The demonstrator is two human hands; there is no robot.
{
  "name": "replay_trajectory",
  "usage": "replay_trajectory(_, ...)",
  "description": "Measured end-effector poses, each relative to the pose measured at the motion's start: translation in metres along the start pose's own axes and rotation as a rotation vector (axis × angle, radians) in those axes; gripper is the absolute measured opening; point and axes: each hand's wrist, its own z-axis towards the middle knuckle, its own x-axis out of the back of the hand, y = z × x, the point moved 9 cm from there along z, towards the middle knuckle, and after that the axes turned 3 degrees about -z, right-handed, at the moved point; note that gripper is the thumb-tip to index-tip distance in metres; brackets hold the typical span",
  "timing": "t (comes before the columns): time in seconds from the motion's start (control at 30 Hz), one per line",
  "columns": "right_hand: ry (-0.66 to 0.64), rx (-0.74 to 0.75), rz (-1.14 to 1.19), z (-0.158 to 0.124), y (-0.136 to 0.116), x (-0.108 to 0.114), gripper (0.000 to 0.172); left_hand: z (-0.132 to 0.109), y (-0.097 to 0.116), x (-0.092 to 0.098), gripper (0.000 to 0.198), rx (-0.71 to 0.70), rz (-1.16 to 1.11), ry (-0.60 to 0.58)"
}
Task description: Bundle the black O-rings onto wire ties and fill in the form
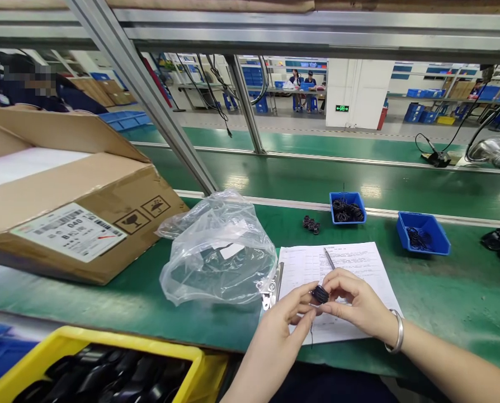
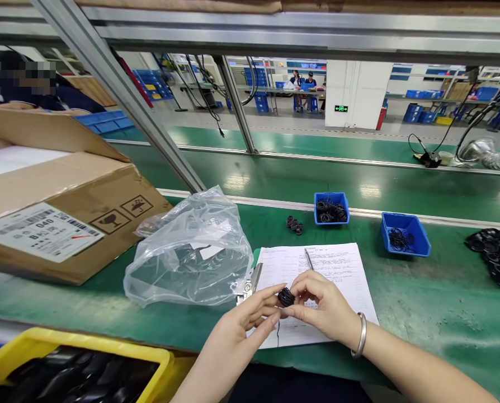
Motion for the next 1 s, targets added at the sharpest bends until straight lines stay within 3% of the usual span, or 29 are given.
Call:
replay_trajectory(0.17,0.021,-0.131,0.229,-0.002,0.017,-0.007,0.033,0.002,0.018,0.006,0.033,-0.268,0.256,0.123)
replay_trajectory(0.3,0.030,-0.178,0.266,-0.004,0.021,-0.009,0.037,0.001,0.022,-0.003,0.042,-0.422,0.266,0.047)
replay_trajectory(0.4,0.035,-0.214,0.262,-0.005,0.021,-0.008,0.037,0.000,0.022,-0.007,0.040,-0.464,0.197,0.004)
replay_trajectory(0.6,-0.084,-0.405,0.535,-0.013,0.029,-0.023,0.038,-0.003,0.016,0.000,0.034,-0.476,0.187,0.113)
replay_trajectory(0.73,-0.081,-0.478,0.594,-0.016,0.035,-0.026,0.039,-0.007,0.012,0.000,0.037,-0.538,0.255,0.097)
replay_trajectory(1.0,-0.163,-0.505,0.610,-0.020,0.035,-0.037,0.037,-0.015,0.006,0.005,0.041,-0.574,0.270,0.135)
